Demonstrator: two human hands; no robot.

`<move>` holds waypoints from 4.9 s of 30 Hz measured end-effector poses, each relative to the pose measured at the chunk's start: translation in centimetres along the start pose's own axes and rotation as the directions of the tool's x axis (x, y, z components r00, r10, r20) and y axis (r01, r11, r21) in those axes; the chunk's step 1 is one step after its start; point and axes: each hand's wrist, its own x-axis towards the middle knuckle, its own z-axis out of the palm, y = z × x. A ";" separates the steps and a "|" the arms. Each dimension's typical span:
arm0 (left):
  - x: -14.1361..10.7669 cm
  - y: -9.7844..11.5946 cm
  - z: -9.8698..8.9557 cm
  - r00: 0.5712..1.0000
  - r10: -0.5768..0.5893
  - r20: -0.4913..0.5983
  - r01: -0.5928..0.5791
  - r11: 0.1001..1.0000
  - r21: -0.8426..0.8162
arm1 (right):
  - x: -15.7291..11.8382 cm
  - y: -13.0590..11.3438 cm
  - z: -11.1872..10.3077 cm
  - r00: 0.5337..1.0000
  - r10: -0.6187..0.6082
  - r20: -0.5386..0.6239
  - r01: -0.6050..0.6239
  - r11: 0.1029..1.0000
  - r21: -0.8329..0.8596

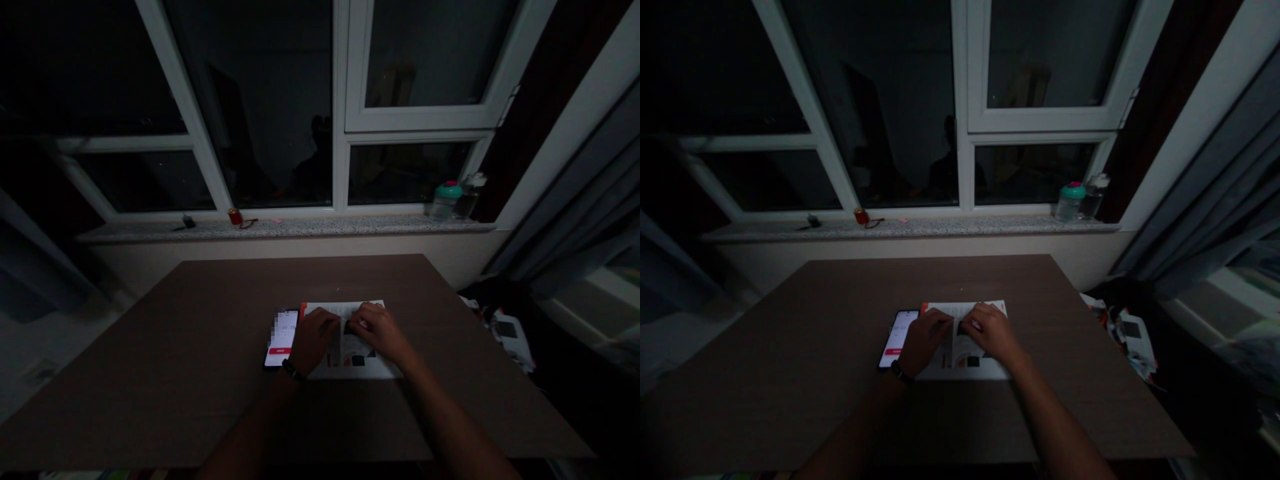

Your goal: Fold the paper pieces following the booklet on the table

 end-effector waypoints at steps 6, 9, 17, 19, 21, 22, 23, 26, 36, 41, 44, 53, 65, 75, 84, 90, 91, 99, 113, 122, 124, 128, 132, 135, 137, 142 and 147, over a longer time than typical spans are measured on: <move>-0.3 0.2 0.4 0.998 -0.057 -0.015 0.055 0.995 -0.082 | -0.1 -0.2 1.3 0.998 0.024 -0.066 -0.021 0.999 0.042; -0.5 0.6 0.5 0.997 -0.076 -0.014 0.074 0.991 -0.112 | -0.1 -0.4 1.7 0.995 0.023 -0.095 -0.018 0.999 0.046; -0.7 1.3 0.6 0.995 -0.057 -0.076 0.048 0.992 -0.119 | -0.2 -1.1 2.1 0.982 0.004 -0.187 0.006 0.998 0.058; -0.7 1.1 0.6 0.994 -0.057 -0.094 0.046 0.992 -0.118 | -0.2 -1.2 2.1 0.978 0.011 -0.207 0.005 0.997 0.080; -0.8 1.0 0.6 0.993 -0.058 -0.104 0.045 0.991 -0.122 | -0.3 -1.2 2.1 0.973 0.023 -0.229 0.000 0.995 0.101; -0.8 1.0 0.6 0.993 -0.059 -0.105 0.046 0.991 -0.126 | -0.2 -1.2 2.1 0.971 0.025 -0.237 0.001 0.994 0.106; -0.8 1.0 0.6 0.993 -0.060 -0.104 0.046 0.990 -0.130 | -0.2 -1.2 2.1 0.969 0.025 -0.245 0.002 0.994 0.107; -0.7 1.3 0.5 0.993 -0.064 -0.102 0.050 0.990 -0.134 | -0.2 -1.3 2.1 0.967 0.013 -0.256 0.012 0.996 0.094; -0.3 1.5 0.2 0.994 -0.047 -0.096 0.032 0.987 -0.158 | -0.1 -2.5 0.5 0.988 0.016 -0.154 0.017 0.978 0.209; -0.5 1.2 0.4 0.991 -0.100 -0.093 0.084 0.983 -0.165 | 0.3 -2.1 0.4 0.989 0.082 -0.123 -0.044 0.958 0.284; -0.5 1.1 0.5 0.991 -0.099 -0.088 0.081 0.979 -0.187 | 0.4 -2.0 0.0 0.993 0.081 -0.087 -0.052 0.954 0.296; -0.3 0.6 0.9 0.991 -0.123 -0.055 0.108 0.968 -0.225 | 0.9 -1.5 -0.2 0.995 0.059 -0.076 -0.033 0.953 0.302; -1.0 -3.1 1.3 0.941 -0.296 0.165 0.313 0.945 -0.092 | 0.4 4.4 3.6 0.912 0.411 0.000 -0.382 0.847 0.369; -1.2 -4.7 2.1 0.920 -0.349 0.177 0.363 0.930 -0.056 | -0.2 6.8 5.8 0.909 0.409 0.077 -0.412 0.861 0.299; -1.5 -5.6 2.7 0.913 -0.363 0.186 0.367 0.930 0.014 | 0.1 5.8 5.5 0.921 0.373 0.112 -0.378 0.925 0.034; -1.7 -5.7 3.2 0.936 -0.312 0.163 0.302 0.950 0.085 | 0.4 4.8 5.1 0.942 0.311 0.127 -0.290 0.944 -0.158; -1.8 -5.6 3.2 0.937 -0.308 0.164 0.295 0.950 0.099 | 0.5 4.6 5.0 0.944 0.302 0.136 -0.274 0.943 -0.191; -1.8 -5.4 3.4 0.947 -0.276 0.166 0.252 0.955 0.155 | 0.5 3.5 4.7 0.920 0.321 0.224 -0.220 0.898 -0.381; -1.5 -5.8 3.3 0.948 -0.289 0.134 0.277 0.955 0.105 | 0.4 3.4 5.4 0.940 0.289 0.179 -0.216 0.914 -0.344; -1.9 -5.9 3.4 0.959 -0.249 0.133 0.232 0.964 0.127 | 0.7 3.7 5.3 0.946 0.214 0.245 -0.125 0.934 -0.335; -2.0 -6.0 3.5 0.961 -0.245 0.130 0.227 0.965 0.134 | 0.3 3.5 5.1 0.951 0.191 0.242 -0.103 0.936 -0.338; -1.9 -5.9 3.6 0.958 -0.247 0.148 0.224 0.962 0.157 | -0.3 2.8 5.2 0.962 0.170 0.213 -0.079 0.923 -0.377; -1.9 -5.7 3.6 0.957 -0.250 0.148 0.223 0.959 0.176 | -0.6 2.1 5.6 0.975 0.131 0.177 -0.047 0.909 -0.414; -2.1 -5.6 3.6 0.956 -0.254 0.145 0.225 0.956 0.189 | -0.6 1.8 5.8 0.983 0.129 0.132 -0.060 0.900 -0.432; -2.4 -5.4 3.6 0.960 -0.240 0.144 0.211 0.958 0.193 | -0.7 1.7 5.9 0.984 0.129 0.121 -0.066 0.903 -0.425; -3.1 -4.7 3.6 0.971 -0.184 0.152 0.138 0.952 0.271 | -0.9 2.0 6.4 0.964 0.045 0.263 0.042 0.947 -0.318; -3.5 -4.2 3.6 0.973 -0.157 0.167 0.089 0.931 0.353 | -1.2 1.9 5.9 0.950 0.021 0.312 0.052 0.973 -0.225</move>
